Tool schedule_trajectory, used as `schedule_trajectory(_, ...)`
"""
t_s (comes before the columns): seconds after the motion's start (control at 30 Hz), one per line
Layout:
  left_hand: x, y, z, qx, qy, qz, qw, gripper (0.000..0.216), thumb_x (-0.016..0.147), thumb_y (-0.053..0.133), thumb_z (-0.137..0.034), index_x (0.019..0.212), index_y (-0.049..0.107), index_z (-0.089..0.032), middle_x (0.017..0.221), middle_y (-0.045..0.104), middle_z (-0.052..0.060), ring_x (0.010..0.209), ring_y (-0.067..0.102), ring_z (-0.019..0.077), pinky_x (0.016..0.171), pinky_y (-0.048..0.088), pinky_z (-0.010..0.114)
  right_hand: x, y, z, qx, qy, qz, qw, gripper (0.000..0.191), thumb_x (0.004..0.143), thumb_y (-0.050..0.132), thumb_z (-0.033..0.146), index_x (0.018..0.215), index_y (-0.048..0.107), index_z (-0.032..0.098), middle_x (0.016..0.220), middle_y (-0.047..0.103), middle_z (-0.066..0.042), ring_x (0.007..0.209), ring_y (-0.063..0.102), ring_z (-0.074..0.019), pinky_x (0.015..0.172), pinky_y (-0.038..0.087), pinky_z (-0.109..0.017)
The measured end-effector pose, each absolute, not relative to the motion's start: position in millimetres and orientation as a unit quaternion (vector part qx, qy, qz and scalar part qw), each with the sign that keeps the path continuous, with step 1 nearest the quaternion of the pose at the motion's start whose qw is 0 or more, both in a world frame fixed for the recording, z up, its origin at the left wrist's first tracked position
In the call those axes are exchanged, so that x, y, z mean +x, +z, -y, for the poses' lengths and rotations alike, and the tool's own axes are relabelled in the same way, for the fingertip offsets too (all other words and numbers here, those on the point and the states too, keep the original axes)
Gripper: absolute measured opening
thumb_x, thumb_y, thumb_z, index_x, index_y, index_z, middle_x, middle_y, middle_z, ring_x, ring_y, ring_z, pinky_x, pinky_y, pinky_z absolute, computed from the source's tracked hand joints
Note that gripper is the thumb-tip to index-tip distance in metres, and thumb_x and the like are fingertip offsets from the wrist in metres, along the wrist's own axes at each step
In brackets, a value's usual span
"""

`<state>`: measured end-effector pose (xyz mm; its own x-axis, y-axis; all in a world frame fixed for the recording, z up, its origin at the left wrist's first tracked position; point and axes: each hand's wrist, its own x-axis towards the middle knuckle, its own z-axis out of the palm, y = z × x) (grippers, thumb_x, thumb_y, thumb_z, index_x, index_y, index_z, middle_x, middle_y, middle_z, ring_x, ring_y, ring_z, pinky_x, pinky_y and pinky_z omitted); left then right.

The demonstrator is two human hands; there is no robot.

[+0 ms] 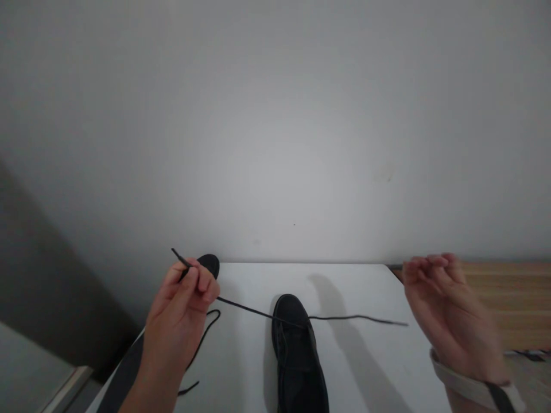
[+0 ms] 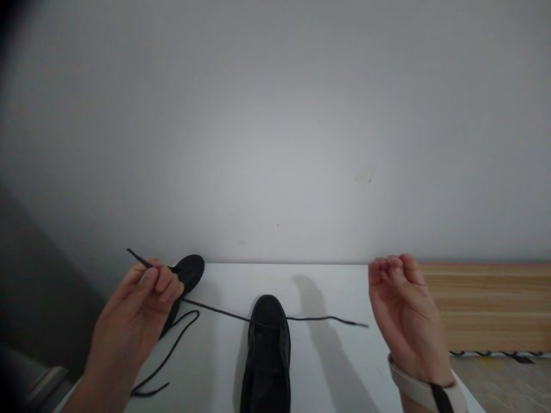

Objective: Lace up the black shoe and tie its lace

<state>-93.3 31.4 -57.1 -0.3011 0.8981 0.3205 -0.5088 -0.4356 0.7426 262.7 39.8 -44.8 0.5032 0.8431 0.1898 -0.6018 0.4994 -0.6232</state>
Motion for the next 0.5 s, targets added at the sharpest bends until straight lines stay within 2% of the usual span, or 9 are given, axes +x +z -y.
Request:
schedule_trajectory(0.1,-110,-76,-32,0.349,0.766,-0.301,0.449,0.028,0.073,0.086,-0.031,0.088,0.065,-0.019,0.065,0.054,-0.005,0.058,0.048,0.0083,0.052,0.046,0.016,275,-84,-39,-0.311,0.463,0.226,0.799,0.036,0.058,0.093,0.019,0.088,0.073,0.025,0.082,0.070,0.007,0.076,0.067,-0.0059,0.077,0.058,-0.014)
schedule_trajectory(0.2,-121,-95,-33,0.332,0.766,-0.336,0.436,0.031,0.072,0.087,-0.037,0.085,0.066,-0.018,0.066,0.055,-0.004,0.058,0.049,0.0084,0.052,0.046,0.016,275,-130,-41,-0.422,0.447,0.325,0.719,0.028,0.068,0.088,0.033,0.091,0.073,0.025,0.090,0.071,0.003,0.080,0.066,-0.0107,0.071,0.057,-0.020)
schedule_trajectory(0.3,-128,-110,-33,0.315,0.754,-0.383,0.430,0.038,0.069,0.087,-0.046,0.083,0.067,-0.017,0.064,0.054,-0.004,0.056,0.046,0.0078,0.051,0.045,0.016,268,-169,-41,-0.538,0.395,0.506,0.547,0.026,0.077,0.076,0.044,0.090,0.074,0.022,0.089,0.073,-0.005,0.078,0.066,-0.0187,0.065,0.055,-0.029)
schedule_trajectory(0.4,-135,-121,-30,0.306,0.733,-0.424,0.435,0.043,0.066,0.088,-0.050,0.083,0.068,-0.017,0.061,0.051,-0.005,0.054,0.042,0.0062,0.049,0.041,0.014,265,-192,-32,-0.578,0.313,0.652,0.378,0.024,0.085,0.063,0.042,0.087,0.072,0.020,0.083,0.071,-0.007,0.072,0.065,-0.0225,0.066,0.053,-0.036)
schedule_trajectory(0.5,-143,-132,-27,0.318,0.712,-0.452,0.433,0.044,0.066,0.088,-0.052,0.085,0.069,-0.016,0.062,0.051,-0.005,0.054,0.041,0.0057,0.049,0.039,0.013,273,-201,-16,-0.548,0.274,0.731,0.301,0.022,0.089,0.050,0.031,0.083,0.069,0.022,0.083,0.069,-0.006,0.073,0.065,-0.0219,0.069,0.053,-0.035)
